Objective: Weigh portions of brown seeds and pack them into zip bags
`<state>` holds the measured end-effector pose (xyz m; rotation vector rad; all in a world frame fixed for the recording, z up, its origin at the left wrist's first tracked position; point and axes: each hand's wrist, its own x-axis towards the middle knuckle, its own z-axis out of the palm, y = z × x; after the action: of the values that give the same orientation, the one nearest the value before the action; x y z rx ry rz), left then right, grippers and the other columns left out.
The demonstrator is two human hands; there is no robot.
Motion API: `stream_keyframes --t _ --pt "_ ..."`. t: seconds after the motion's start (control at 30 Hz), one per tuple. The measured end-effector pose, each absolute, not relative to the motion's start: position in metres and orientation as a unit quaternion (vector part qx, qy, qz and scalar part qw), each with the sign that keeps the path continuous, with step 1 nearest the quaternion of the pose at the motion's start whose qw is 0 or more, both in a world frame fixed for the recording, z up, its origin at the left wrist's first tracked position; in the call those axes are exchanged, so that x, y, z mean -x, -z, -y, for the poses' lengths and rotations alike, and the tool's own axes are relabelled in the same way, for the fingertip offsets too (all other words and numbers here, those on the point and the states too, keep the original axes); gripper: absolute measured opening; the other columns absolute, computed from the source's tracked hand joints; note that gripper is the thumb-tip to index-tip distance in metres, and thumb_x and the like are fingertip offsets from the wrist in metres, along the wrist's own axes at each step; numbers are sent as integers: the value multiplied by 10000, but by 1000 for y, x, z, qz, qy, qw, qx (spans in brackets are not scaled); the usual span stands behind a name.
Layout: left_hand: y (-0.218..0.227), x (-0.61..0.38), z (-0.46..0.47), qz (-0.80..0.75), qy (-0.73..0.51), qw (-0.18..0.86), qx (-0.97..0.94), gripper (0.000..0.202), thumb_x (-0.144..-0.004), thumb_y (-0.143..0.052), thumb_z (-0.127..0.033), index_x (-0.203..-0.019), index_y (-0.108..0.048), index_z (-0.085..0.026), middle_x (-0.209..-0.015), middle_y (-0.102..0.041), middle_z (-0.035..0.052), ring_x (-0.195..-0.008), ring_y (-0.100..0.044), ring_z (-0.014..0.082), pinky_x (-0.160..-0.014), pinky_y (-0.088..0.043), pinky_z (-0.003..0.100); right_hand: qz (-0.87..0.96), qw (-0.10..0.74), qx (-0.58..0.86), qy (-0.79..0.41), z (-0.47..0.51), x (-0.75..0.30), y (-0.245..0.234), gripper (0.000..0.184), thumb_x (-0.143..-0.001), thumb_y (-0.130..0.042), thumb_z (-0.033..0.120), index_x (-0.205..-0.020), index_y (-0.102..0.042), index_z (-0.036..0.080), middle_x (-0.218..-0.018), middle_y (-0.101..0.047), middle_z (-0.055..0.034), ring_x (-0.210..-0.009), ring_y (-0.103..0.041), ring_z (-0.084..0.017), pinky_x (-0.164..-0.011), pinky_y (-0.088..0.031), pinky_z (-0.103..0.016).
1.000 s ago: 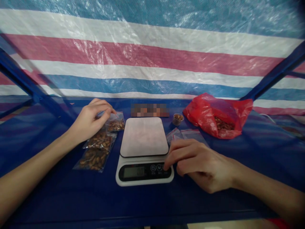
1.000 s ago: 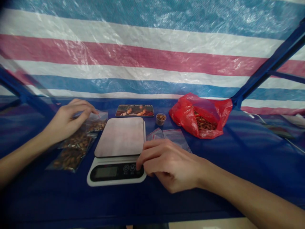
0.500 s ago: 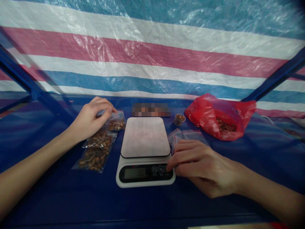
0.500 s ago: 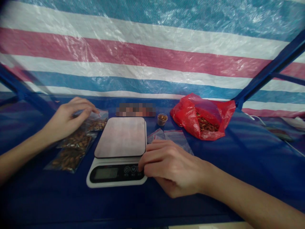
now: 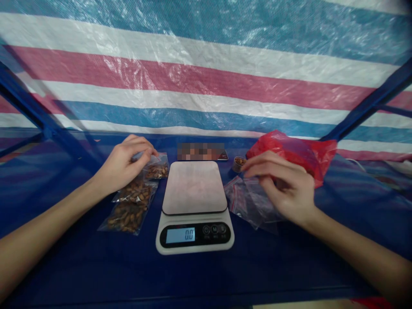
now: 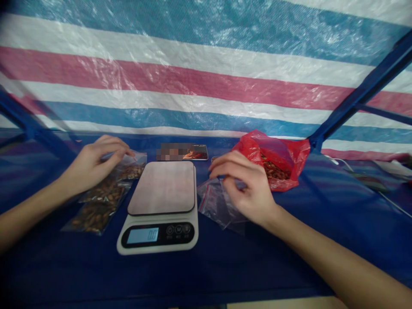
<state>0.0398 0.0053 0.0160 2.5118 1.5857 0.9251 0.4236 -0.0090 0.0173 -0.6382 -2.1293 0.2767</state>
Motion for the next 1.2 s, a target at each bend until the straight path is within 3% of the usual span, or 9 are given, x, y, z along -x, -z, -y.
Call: stream_keyframes --t 0.07,0.13,0.2,0.27,0.4,0.53,0.83,1.0,1.2 --pt "-17 -41 -4 -513 -295 14 -806 392 -1046 -424 -380 -917 -742 -191 -1007 -752 59 -1034 -618 248 -990 -449 390 827 430 360 -50 -10 -431 -11 244 -998 -595 199 -1208 -704 261 -1144 -710 -91 -1093 -659 -287 -957 -527 -475" --pt "-18 -42 -4 -510 -295 19 -807 400 -1042 -431 -393 -914 -747 -184 -1005 -755 66 -1034 -620 253 -983 -455 392 821 385 421 -14 -27 -438 -1 435 -953 -719 340 -1368 -632 243 -1214 -674 -119 -1155 -616 -338 -999 -509 -528" --pt "-18 -42 -3 -505 -297 21 -810 404 -1040 -438 -401 -910 -749 -178 -998 -756 71 -1031 -618 252 -977 -458 395 825 342 450 5 -40 -443 8 559 -887 -801 437 -1377 -629 229 -1205 -661 -130 -1161 -596 -367 -1007 -499 -555" --pt "-18 -42 -3 -500 -303 18 -811 401 -1037 -439 -398 -905 -750 -180 -988 -753 72 -1029 -618 248 -971 -461 398 827 321 461 15 -46 -446 15 515 -857 -829 477 -1282 -685 225 -1152 -662 -124 -1130 -596 -367 -997 -498 -552" --pt "-17 -42 -4 -498 -316 10 -808 384 -1021 -444 -391 -881 -749 -204 -965 -752 62 -1018 -626 248 -954 -470 395 829 318 459 15 -47 -447 17 317 -861 -829 459 -1067 -757 228 -1065 -677 -104 -1060 -600 -340 -957 -499 -523" --pt "-16 -41 -4 -494 -317 14 -809 371 -1023 -453 -394 -897 -750 -210 -984 -753 55 -1022 -620 248 -960 -464 392 823 341 455 -7 -48 -447 14 268 -861 -829 449 -1007 -768 233 -1040 -707 -95 -1028 -615 -324 -943 -506 -517" --pt "-17 -39 -3 -489 -323 11 -810 394 -1032 -429 -402 -888 -742 -212 -978 -751 53 -1026 -622 246 -967 -466 404 785 444 403 -153 -28 -408 -13 322 -864 -825 387 -1128 -764 214 -1170 -792 -79 -1099 -723 -286 -1022 -546 -496" --pt "-18 -38 -3 -488 -325 11 -810 390 -1026 -429 -398 -881 -739 -210 -967 -750 54 -1031 -621 244 -968 -469 400 812 409 334 -248 -5 -371 -22 281 -858 -835 299 -1117 -771 206 -1157 -804 -69 -1096 -738 -243 -1026 -547 -445" --pt "-18 -40 -3 -481 -326 9 -814 393 -1024 -430 -404 -871 -736 -212 -958 -752 52 -1010 -622 244 -964 -473 399 836 361 311 -273 -2 -368 -22 469 -811 -878 307 -1243 -725 212 -1254 -773 -93 -1179 -712 -263 -1075 -523 -461"
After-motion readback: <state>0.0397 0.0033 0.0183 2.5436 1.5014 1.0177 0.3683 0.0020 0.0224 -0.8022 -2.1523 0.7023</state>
